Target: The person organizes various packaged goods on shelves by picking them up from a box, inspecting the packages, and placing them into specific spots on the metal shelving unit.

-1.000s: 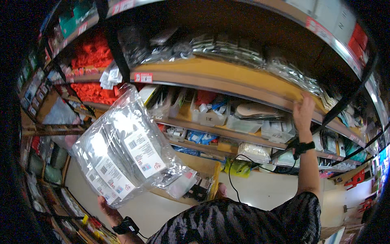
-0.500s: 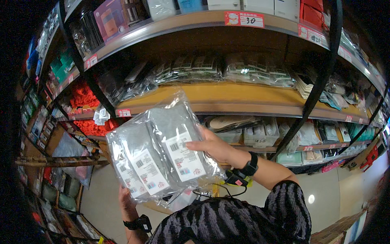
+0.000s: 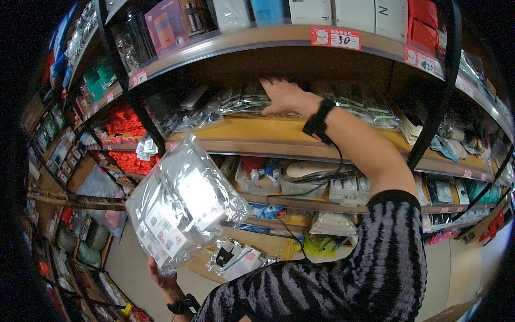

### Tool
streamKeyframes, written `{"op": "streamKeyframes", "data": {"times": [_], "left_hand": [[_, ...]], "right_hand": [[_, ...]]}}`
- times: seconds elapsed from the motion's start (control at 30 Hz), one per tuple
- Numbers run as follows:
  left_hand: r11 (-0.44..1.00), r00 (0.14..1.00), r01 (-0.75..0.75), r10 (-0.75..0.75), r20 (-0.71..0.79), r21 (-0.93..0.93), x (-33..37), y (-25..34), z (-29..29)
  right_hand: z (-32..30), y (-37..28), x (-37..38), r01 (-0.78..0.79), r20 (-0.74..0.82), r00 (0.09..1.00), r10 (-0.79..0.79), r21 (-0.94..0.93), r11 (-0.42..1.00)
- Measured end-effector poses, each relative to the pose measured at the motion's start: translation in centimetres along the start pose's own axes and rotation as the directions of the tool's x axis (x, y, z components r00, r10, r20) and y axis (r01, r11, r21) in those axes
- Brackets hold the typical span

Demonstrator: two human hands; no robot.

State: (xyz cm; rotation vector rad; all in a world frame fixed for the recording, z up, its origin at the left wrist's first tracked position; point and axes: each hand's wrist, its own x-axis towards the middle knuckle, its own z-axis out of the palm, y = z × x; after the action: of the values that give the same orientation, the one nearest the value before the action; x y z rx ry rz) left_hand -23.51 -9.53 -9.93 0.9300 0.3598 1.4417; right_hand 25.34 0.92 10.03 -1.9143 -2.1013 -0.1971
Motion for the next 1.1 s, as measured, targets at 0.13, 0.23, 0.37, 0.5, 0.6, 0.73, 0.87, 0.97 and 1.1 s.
{"op": "streamKeyframes", "data": {"times": [0.13,0.23,0.37,0.5,0.6,0.73,0.87,0.97,1.1], "left_hand": [[0.996,0.987,0.016,-0.003,-0.159,0.083,-2.3,0.4,-1.6],[0.996,0.973,-0.035,0.052,-0.225,0.082,-3.6,0.5,-1.7],[0.992,0.958,-0.049,0.079,-0.276,0.113,-4.9,1.1,-2.0],[0.995,0.901,-0.038,0.072,-0.428,0.089,-6.5,1.2,-2.9],[0.997,0.885,-0.06,0.072,-0.46,0.041,-6.6,1.2,-3.3],[0.996,0.899,-0.08,0.091,-0.429,0.043,-6.4,1.3,-3.0],[0.996,0.922,-0.037,0.063,-0.383,0.075,-5.9,1.5,-2.6],[0.991,0.928,-0.024,0.072,-0.366,0.135,-6.0,1.4,-3.8],[0.985,0.93,0.026,0.038,-0.365,0.168,-6.0,1.7,-6.0]], "right_hand": [[4.6,1.5,4.7,-0.035,0.181,0.979,0.09,-0.286,0.958],[6.3,0.9,6.2,-0.001,0.094,0.995,0.031,-0.304,0.953],[8.9,4.6,8.9,0.004,0.129,0.992,0.015,-0.144,0.99],[9.4,4.0,10.1,0.025,0.105,0.994,-0.012,-0.116,0.993],[9.3,3.7,11.0,0.037,0.065,0.997,-0.029,-0.124,0.992],[8.0,2.3,11.7,0.108,-0.13,0.981,-0.141,-0.228,0.968],[5.2,1.6,12.0,0.067,-0.14,0.988,-0.071,-0.036,0.997],[3.6,0.7,11.1,0.11,-0.16,0.974,-0.163,-0.297,0.948],[-1.2,-1.7,5.8,0.157,-0.157,0.955,-0.252,-0.454,0.877]]}}
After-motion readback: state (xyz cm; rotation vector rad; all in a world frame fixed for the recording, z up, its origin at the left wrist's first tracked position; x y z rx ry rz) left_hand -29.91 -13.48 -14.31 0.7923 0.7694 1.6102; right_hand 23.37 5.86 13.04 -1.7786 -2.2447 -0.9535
